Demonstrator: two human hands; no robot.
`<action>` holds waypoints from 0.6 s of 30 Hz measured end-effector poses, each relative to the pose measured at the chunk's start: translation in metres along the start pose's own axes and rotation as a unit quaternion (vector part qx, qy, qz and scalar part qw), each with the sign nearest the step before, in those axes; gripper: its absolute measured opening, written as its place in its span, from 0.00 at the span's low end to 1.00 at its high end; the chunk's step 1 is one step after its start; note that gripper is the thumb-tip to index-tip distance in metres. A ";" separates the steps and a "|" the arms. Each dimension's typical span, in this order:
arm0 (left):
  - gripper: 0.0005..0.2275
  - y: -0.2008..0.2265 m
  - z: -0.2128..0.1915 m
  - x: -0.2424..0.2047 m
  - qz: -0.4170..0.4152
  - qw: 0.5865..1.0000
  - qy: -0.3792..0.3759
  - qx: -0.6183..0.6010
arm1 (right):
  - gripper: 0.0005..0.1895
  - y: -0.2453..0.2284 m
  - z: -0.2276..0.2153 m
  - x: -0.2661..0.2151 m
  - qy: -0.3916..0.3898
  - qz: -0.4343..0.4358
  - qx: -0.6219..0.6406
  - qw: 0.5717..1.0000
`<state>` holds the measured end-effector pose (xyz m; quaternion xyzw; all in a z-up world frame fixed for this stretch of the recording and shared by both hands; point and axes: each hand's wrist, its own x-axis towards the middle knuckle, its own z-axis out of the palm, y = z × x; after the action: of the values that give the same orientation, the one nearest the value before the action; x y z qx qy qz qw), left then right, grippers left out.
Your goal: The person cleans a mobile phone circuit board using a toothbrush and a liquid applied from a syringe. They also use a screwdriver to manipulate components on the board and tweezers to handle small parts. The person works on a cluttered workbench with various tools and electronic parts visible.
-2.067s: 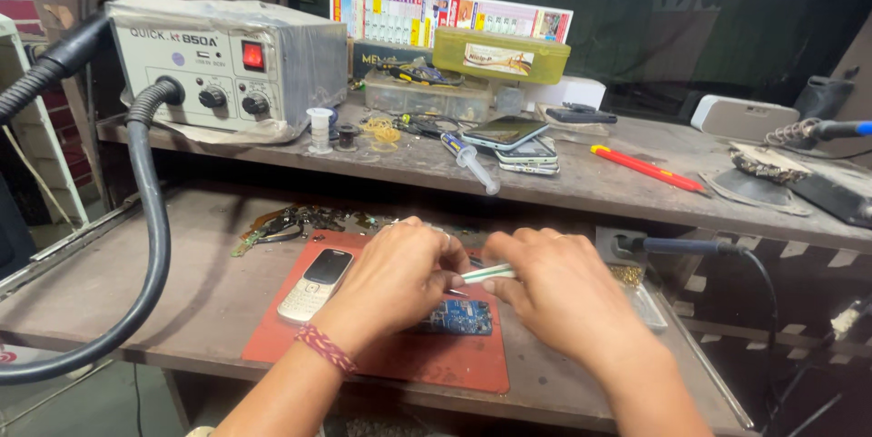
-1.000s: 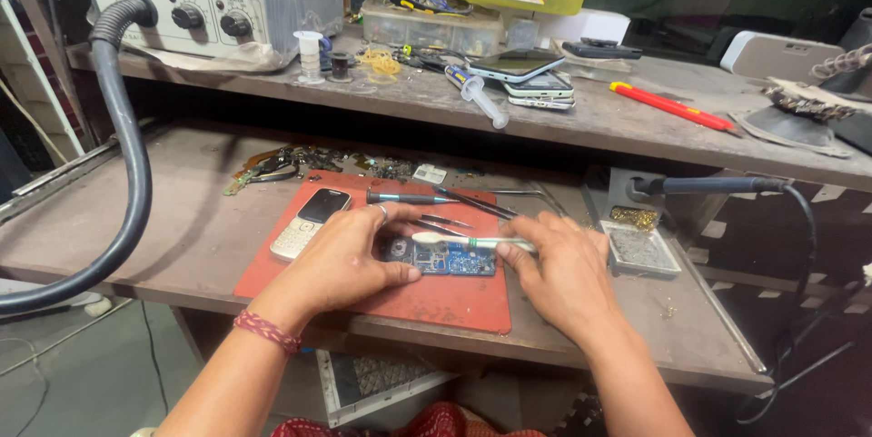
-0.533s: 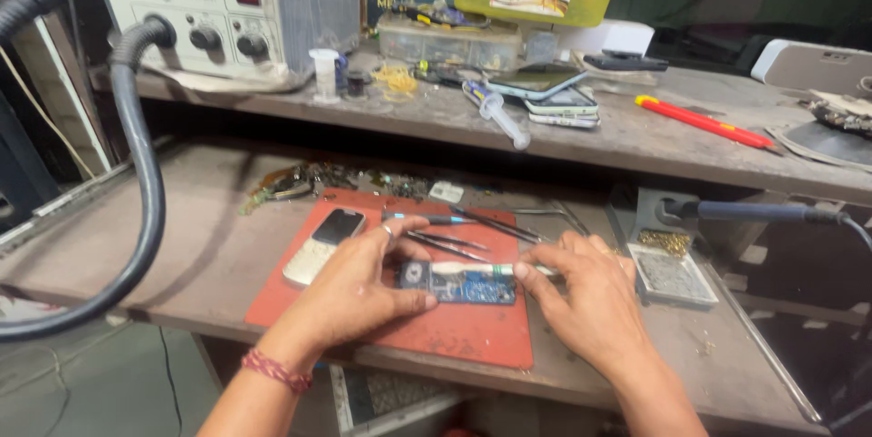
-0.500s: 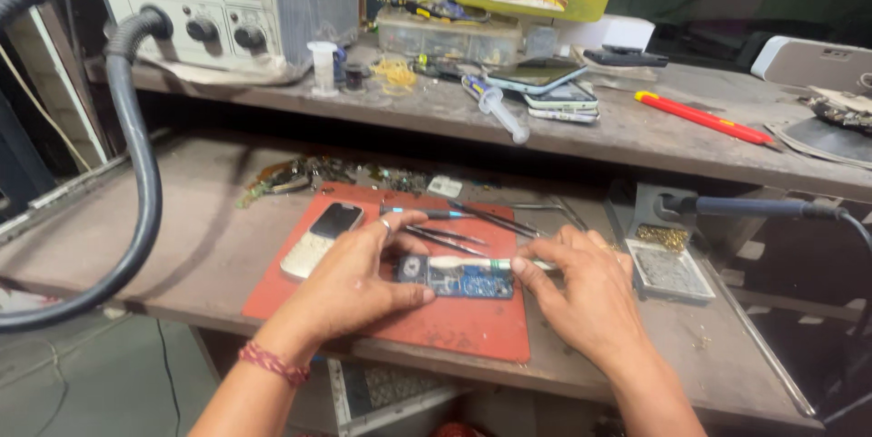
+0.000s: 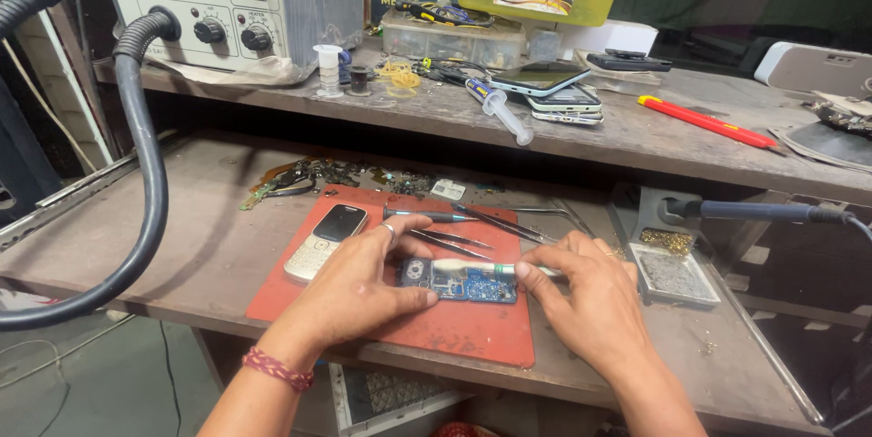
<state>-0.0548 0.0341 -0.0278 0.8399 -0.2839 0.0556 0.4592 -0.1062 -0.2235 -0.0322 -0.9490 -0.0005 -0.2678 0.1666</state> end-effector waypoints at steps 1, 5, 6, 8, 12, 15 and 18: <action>0.36 -0.001 0.000 0.001 0.005 1.000 -0.001 -0.009 | 0.13 0.000 0.000 0.000 0.008 -0.006 0.000 1.000; 0.35 -0.002 0.000 0.001 -0.002 1.000 -0.007 -0.023 | 0.13 -0.002 0.000 0.000 0.034 -0.011 -0.002 0.999; 0.35 -0.002 -0.001 0.001 -0.010 1.000 -0.009 -0.022 | 0.13 -0.003 0.000 0.001 0.039 -0.007 -0.003 0.999; 0.35 -0.003 -0.001 0.002 -0.006 1.000 -0.010 -0.029 | 0.12 -0.003 0.000 0.002 0.021 -0.018 0.003 1.000; 0.35 -0.004 0.001 0.002 0.001 0.999 -0.007 -0.031 | 0.12 -0.004 -0.002 0.000 0.025 -0.026 0.001 0.999; 0.35 -0.004 0.000 0.002 -0.004 0.999 -0.013 -0.049 | 0.12 -0.005 -0.002 -0.001 0.038 -0.011 -0.005 0.999; 0.35 -0.003 0.000 0.002 -0.014 0.999 -0.011 -0.030 | 0.12 -0.004 -0.002 -0.002 0.015 -0.031 0.001 0.999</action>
<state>-0.0513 0.0347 -0.0294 0.8299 -0.2790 0.0316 0.4820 -0.1096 -0.2203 -0.0301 -0.9441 -0.0272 -0.2875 0.1592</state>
